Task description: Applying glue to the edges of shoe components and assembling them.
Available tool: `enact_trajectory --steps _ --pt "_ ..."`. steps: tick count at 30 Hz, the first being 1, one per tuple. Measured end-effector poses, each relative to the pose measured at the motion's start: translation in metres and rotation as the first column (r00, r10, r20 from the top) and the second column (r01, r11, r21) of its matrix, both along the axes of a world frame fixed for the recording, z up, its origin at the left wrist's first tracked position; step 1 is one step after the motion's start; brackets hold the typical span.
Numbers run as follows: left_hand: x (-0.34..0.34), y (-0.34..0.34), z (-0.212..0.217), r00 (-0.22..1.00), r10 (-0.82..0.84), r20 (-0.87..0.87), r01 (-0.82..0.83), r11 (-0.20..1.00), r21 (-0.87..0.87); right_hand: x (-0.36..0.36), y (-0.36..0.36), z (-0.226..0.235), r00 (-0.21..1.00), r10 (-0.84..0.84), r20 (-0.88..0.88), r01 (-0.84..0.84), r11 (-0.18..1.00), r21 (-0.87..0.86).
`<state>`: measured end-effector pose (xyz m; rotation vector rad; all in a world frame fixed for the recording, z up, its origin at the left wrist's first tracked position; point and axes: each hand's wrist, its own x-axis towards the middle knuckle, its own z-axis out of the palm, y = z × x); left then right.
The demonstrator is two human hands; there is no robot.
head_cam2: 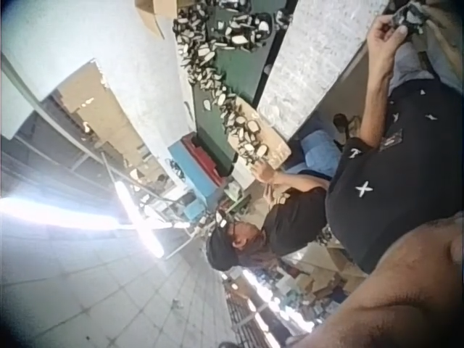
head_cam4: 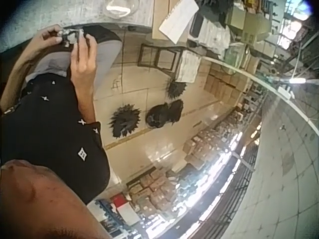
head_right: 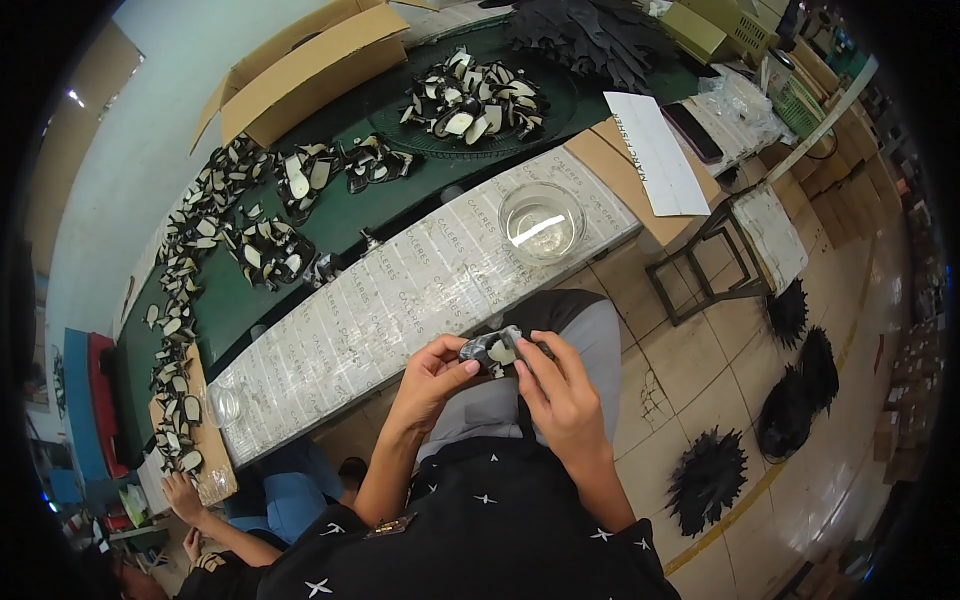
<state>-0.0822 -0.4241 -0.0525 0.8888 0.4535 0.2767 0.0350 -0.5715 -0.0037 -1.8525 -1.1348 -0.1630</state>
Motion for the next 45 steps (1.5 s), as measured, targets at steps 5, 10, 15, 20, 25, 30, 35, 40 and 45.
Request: enact_trajectory --steps 5,10,15,20,25,30,35,40,45 --pt "0.000 0.001 -0.005 1.000 -0.004 -0.013 0.004 1.000 -0.020 0.005 -0.006 0.003 0.997 -0.065 0.041 0.064 0.998 0.008" --pt "0.001 0.001 0.002 1.000 -0.016 0.005 0.016 0.997 -0.081 0.008 -0.015 0.003 0.985 -0.097 -0.143 0.106 0.993 0.053" --pt "0.003 0.000 0.003 0.999 -0.021 0.027 0.025 0.987 -0.156 0.006 -0.020 0.009 0.883 -0.007 -0.469 0.102 0.979 0.178" --pt "0.007 0.000 0.005 0.999 -0.011 0.036 0.017 0.983 -0.180 0.002 -0.017 0.008 0.863 0.061 -0.501 0.040 0.981 0.188" --pt "0.009 -0.002 0.006 1.000 0.001 0.014 0.001 0.987 -0.164 -0.002 -0.011 0.004 0.859 0.085 -0.506 0.008 0.984 0.179" --pt "0.009 -0.003 0.004 1.000 0.005 0.005 -0.004 0.986 -0.168 -0.004 -0.007 0.001 0.867 0.082 -0.492 -0.010 0.989 0.147" --pt "0.009 -0.002 0.007 1.000 0.006 -0.008 -0.008 0.988 -0.155 -0.001 -0.008 -0.003 0.905 0.044 -0.424 0.005 0.994 0.113" --pt "0.008 -0.001 0.004 1.000 0.012 -0.013 -0.014 0.985 -0.170 0.003 -0.011 0.000 0.955 -0.059 -0.291 0.083 0.994 0.069" --pt "0.007 -0.001 0.002 1.000 0.015 0.009 -0.013 0.973 -0.231 0.007 -0.015 0.003 0.954 -0.104 -0.280 0.138 0.985 0.108"
